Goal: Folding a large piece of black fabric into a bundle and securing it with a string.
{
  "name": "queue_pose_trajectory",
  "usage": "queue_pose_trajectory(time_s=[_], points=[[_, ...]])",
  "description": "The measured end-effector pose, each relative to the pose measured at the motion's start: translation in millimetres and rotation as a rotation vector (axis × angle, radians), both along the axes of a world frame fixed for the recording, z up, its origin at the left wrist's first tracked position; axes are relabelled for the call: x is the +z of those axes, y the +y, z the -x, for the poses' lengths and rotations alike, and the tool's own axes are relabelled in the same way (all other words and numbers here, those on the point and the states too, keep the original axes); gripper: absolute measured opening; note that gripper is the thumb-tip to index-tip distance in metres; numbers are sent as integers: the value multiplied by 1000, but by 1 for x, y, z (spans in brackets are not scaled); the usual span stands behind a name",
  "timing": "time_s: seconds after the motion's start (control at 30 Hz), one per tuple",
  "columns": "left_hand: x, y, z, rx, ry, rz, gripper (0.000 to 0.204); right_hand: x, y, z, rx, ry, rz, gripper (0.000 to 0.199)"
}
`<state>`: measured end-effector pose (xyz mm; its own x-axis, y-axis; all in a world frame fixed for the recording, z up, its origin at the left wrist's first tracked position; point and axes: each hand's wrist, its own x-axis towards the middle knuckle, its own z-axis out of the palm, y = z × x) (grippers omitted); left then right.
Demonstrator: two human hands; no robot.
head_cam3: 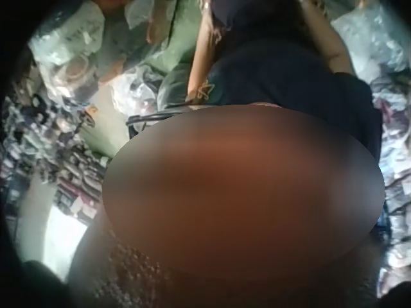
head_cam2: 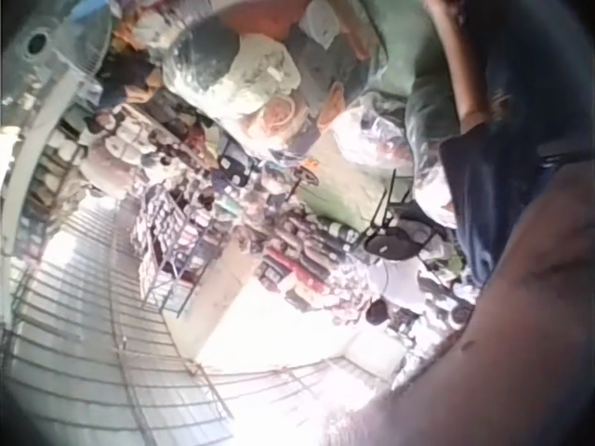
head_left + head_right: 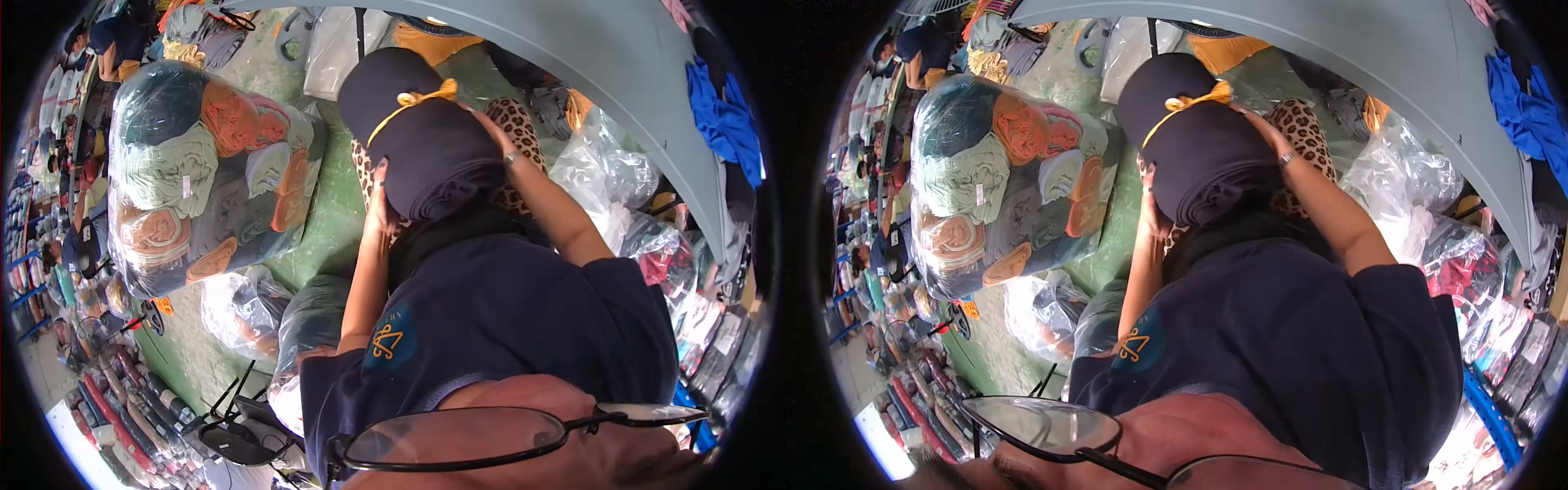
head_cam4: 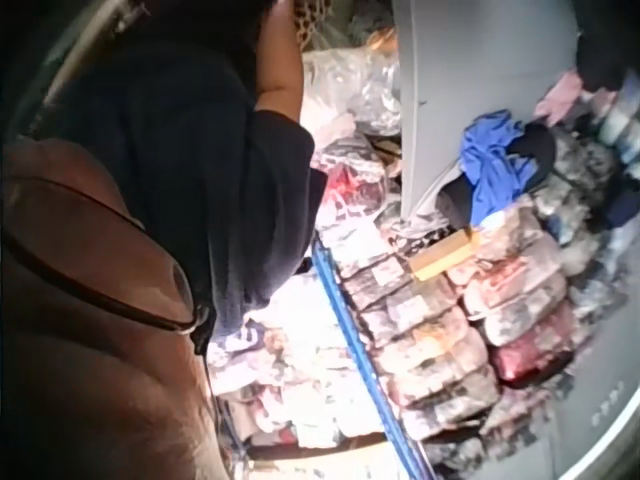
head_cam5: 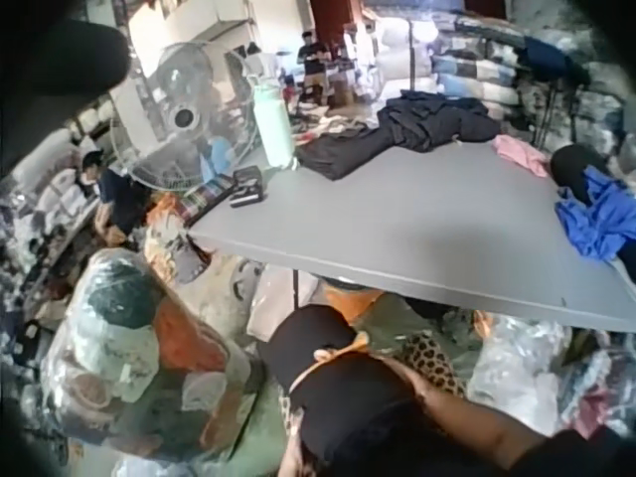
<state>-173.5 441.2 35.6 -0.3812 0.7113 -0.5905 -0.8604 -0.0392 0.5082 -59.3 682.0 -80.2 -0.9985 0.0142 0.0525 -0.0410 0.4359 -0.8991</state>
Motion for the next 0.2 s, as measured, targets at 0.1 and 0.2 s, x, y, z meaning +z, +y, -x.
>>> queue_pose_trajectory(time_s=[0.1,0.2], points=[[-9,30,23,-122,105,73,75,49,-19,-3,-538,-56,1234,44],[-10,93,41,-285,159,218,74,91,3,-5,-817,-160,1591,47]])
